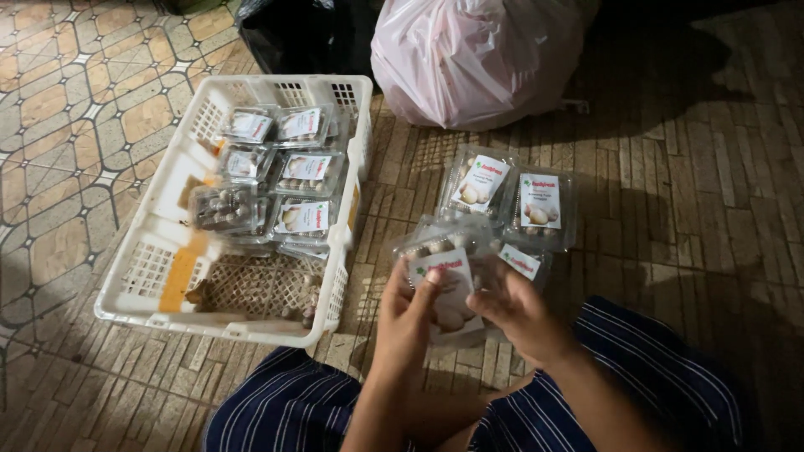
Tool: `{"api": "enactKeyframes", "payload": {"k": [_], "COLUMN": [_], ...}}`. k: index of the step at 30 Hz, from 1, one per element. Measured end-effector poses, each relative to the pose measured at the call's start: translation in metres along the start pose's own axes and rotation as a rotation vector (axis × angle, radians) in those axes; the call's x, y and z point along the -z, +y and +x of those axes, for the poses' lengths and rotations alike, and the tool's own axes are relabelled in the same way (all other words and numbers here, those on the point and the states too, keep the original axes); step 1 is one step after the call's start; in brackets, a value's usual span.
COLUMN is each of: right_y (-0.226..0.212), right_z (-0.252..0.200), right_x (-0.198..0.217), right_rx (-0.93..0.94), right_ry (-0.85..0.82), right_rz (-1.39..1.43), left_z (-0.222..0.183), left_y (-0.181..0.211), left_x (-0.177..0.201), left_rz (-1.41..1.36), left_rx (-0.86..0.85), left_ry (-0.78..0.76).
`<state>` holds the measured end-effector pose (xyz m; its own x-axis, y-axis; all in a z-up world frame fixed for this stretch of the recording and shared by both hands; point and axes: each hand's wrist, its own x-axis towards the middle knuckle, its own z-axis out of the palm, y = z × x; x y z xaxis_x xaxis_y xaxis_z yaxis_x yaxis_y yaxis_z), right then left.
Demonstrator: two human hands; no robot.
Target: Sorting and organizing small plastic containers of garlic into a crate
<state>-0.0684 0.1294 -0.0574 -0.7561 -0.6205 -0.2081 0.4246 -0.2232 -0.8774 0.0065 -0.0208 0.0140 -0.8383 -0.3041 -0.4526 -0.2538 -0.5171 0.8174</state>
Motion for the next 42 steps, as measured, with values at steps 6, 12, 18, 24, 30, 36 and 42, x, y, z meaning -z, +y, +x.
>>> {"api": "enactKeyframes", "payload": {"k": [6,12,18,24,30,36,42], "right_y": [0.023,-0.013,-0.015,-0.01,-0.006,-0.028,-0.007], "right_z": [0.008,-0.004,-0.003,-0.004,-0.002,-0.009,-0.006], "right_x": [0.03,-0.021,-0.022,-0.017,-0.014,-0.031,-0.017], "right_rx": [0.01,0.313,0.326,0.351,0.349,0.386,0.361], "right_ry": [0.216,0.159,0.121,0.138,0.129,0.088,0.104], "right_rz": [-0.086,-0.158,-0.171,-0.181,-0.202,-0.223,-0.2], "left_z": [0.016,0.039,0.036,0.034,0.034,0.036,0.052], "left_y": [-0.016,-0.017,-0.006,-0.01,-0.013,-0.017,-0.035], "left_x": [0.016,0.044,0.053,0.046,0.04,0.042,0.051], "left_rz": [0.093,0.194,0.315,0.193,0.221,0.286,-0.246], "left_rx": [-0.459,-0.956,-0.881,-0.794,-0.874,-0.843,-0.479], "left_ry": [-0.165,0.241,0.198,0.135,0.203,0.253,-0.058]}}
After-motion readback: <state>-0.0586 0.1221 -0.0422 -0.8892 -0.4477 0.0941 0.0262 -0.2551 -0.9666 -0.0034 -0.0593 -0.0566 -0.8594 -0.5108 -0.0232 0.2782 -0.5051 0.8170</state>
